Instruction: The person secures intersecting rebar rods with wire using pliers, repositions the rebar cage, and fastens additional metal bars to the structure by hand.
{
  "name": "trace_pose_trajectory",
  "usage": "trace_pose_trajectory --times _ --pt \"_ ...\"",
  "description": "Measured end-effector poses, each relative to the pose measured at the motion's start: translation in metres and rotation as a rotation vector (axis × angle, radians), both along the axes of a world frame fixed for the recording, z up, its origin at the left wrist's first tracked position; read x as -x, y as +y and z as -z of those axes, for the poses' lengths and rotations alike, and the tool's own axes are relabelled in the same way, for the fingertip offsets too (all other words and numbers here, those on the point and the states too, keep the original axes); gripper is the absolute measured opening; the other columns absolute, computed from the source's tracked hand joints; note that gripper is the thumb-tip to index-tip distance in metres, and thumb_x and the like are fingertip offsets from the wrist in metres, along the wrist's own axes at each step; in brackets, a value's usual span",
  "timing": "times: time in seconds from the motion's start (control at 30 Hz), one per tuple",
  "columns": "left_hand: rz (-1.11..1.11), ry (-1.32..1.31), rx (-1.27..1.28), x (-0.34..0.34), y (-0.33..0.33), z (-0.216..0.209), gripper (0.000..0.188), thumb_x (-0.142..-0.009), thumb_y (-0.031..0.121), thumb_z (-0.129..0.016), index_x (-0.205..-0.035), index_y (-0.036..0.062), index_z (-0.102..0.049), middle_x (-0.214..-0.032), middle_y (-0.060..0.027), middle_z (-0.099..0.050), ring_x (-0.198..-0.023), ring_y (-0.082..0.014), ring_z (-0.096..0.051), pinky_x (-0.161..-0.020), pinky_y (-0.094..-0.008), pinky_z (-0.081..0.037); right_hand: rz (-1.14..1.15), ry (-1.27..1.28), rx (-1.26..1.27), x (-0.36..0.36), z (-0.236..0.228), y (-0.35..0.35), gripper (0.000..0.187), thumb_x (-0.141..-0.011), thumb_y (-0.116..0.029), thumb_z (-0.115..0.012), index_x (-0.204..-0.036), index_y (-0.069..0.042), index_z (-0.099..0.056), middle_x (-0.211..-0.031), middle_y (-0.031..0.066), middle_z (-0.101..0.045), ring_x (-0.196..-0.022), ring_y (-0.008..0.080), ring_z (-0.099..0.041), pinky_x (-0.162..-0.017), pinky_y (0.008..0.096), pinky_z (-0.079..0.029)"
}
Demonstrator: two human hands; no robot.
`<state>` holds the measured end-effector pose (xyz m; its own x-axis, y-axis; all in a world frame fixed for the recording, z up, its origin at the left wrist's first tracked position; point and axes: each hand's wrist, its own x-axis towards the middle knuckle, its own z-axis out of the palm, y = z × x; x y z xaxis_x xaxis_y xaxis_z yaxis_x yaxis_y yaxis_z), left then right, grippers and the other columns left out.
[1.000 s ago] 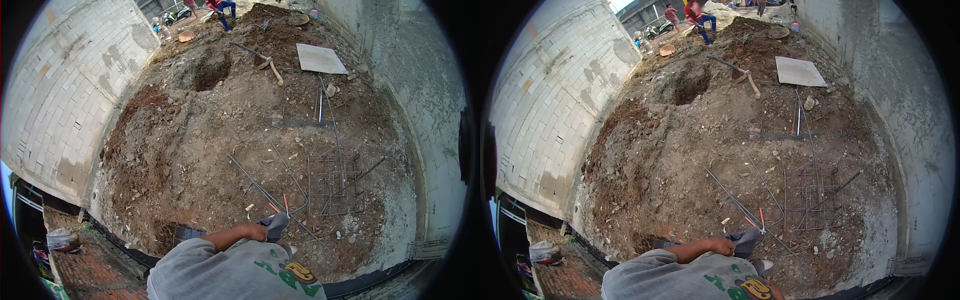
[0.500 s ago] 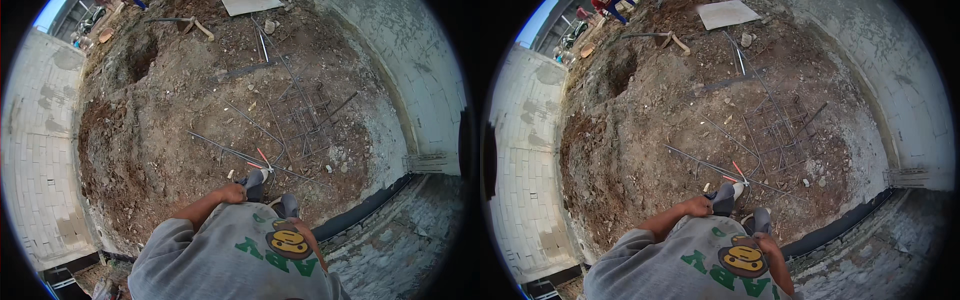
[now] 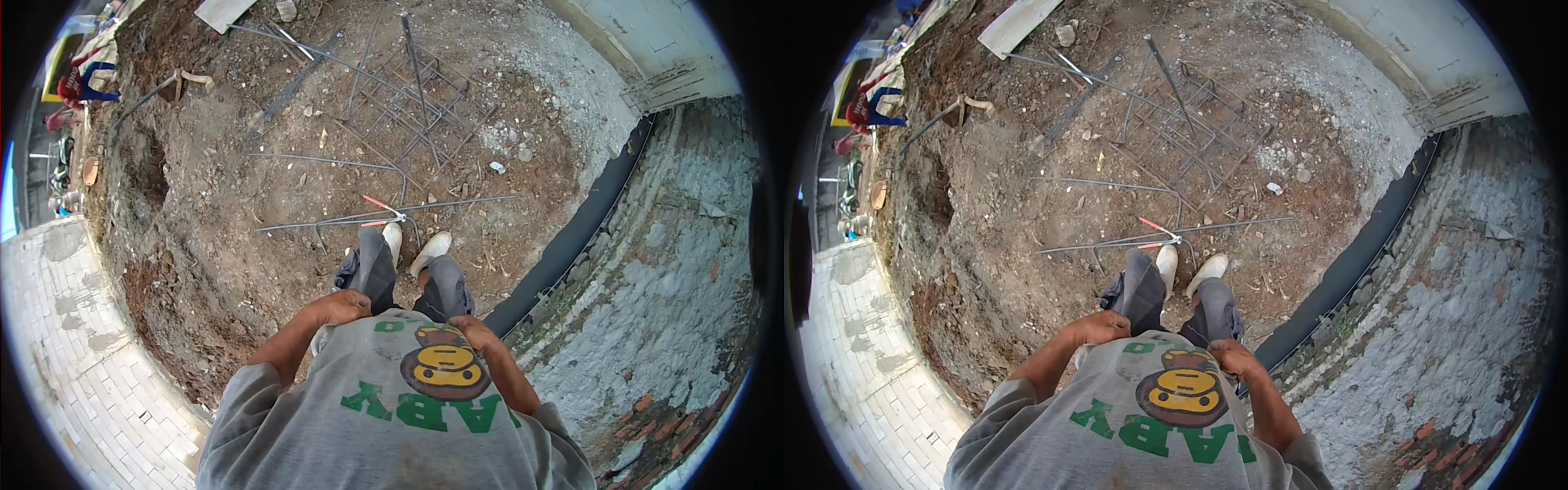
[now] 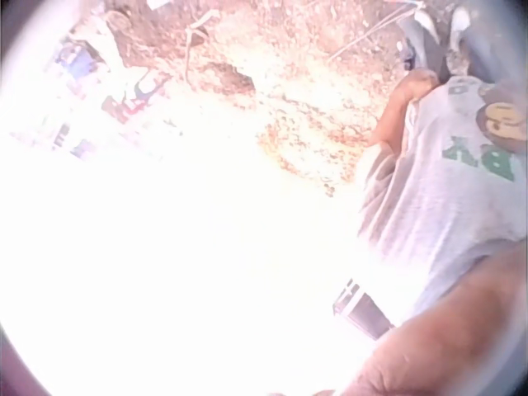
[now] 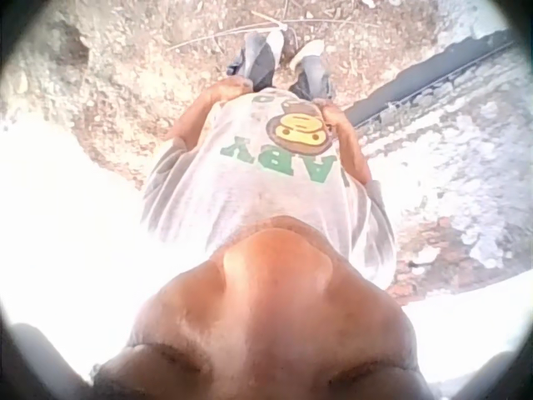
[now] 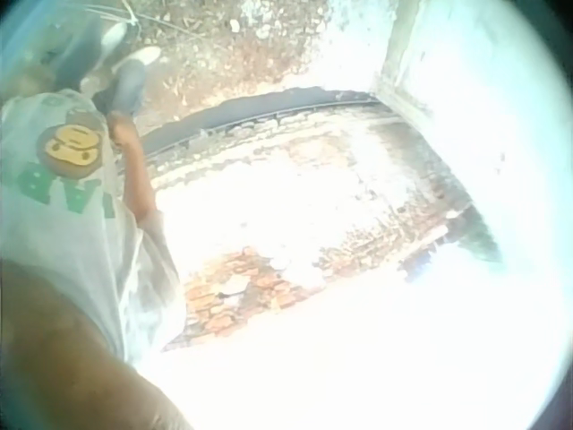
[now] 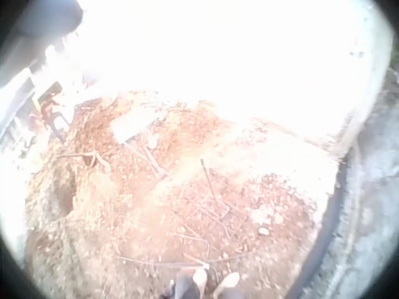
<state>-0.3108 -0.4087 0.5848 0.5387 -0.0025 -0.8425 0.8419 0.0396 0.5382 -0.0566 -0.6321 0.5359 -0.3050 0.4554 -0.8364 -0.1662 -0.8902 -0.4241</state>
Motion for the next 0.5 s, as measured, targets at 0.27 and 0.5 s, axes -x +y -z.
trace_pose_trajectory --times 0.27,0.5 --pt "0.135 0.052 0.072 -0.045 0.012 -0.005 0.027 -0.08 0.029 -0.055 -0.083 0.005 -0.066 -0.08 -0.0083 -0.065 -0.077 -0.019 -0.06 -0.071 -0.0319 -0.046 0.034 0.017 0.072 -0.017 0.012 -0.009 0.015 -0.078 -0.02 -0.059 -0.081 -0.006 -0.064 -0.065 -0.0014 -0.054 -0.058 0.009 -0.047 -0.053 0.0251 -0.036" --pt "0.139 0.296 -0.001 -0.065 0.025 0.09 0.029 -0.079 0.033 -0.058 -0.086 0.0056 -0.066 -0.079 -0.0096 -0.065 -0.074 -0.0192 -0.061 -0.07 -0.033 -0.047 0.202 0.215 0.158 -0.003 0.067 -0.004 0.014 -0.084 -0.018 -0.059 -0.084 -0.005 -0.062 -0.063 -0.0005 -0.052 -0.051 0.0065 -0.042 -0.044 0.0232 -0.031"
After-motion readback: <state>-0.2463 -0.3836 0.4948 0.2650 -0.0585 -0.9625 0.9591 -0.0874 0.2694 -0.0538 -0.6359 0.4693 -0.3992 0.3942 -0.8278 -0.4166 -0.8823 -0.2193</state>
